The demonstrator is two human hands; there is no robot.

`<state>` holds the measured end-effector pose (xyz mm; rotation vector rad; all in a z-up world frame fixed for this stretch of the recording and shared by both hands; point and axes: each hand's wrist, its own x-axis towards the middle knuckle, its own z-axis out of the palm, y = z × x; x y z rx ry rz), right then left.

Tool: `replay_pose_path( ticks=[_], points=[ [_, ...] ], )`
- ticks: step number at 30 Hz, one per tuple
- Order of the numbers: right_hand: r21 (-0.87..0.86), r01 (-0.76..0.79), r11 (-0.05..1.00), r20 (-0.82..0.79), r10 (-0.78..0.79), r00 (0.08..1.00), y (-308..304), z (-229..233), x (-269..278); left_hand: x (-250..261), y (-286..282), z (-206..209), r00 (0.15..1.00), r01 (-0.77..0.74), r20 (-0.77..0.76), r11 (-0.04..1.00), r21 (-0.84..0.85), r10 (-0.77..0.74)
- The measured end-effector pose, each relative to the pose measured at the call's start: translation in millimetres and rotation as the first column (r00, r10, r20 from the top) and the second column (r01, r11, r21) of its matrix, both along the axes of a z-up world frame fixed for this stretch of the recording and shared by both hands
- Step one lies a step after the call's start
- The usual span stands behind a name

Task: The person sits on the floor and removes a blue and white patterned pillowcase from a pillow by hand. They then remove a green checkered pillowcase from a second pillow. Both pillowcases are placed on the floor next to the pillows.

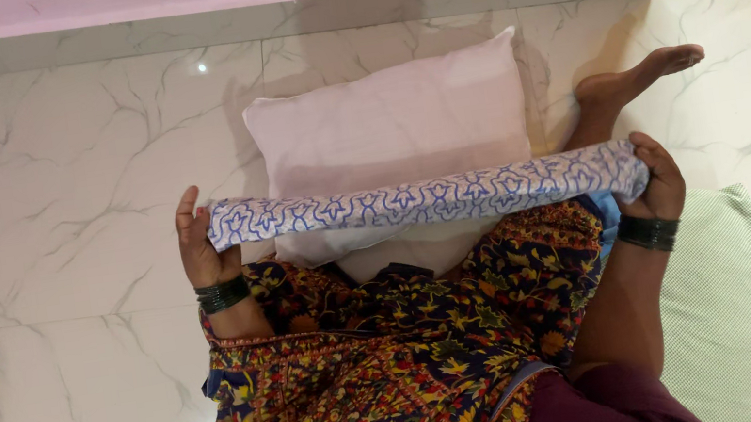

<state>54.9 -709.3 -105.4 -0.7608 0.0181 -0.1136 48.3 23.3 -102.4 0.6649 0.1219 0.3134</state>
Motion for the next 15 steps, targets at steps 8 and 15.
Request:
replay_pose_path(
  ticks=[8,15],
  points=[
    [0.027,0.236,0.971,-0.263,-0.220,0.939,86.3,-11.1,106.4,65.7,-32.6,-53.2,0.873,-0.033,-0.447,0.940,0.340,0.193],
    [-0.317,0.060,0.947,-0.130,-0.106,0.986,126.1,-76.8,153.7,82.3,-93.1,-67.1,0.944,-0.143,0.061,0.233,0.962,0.325]
  ],
)
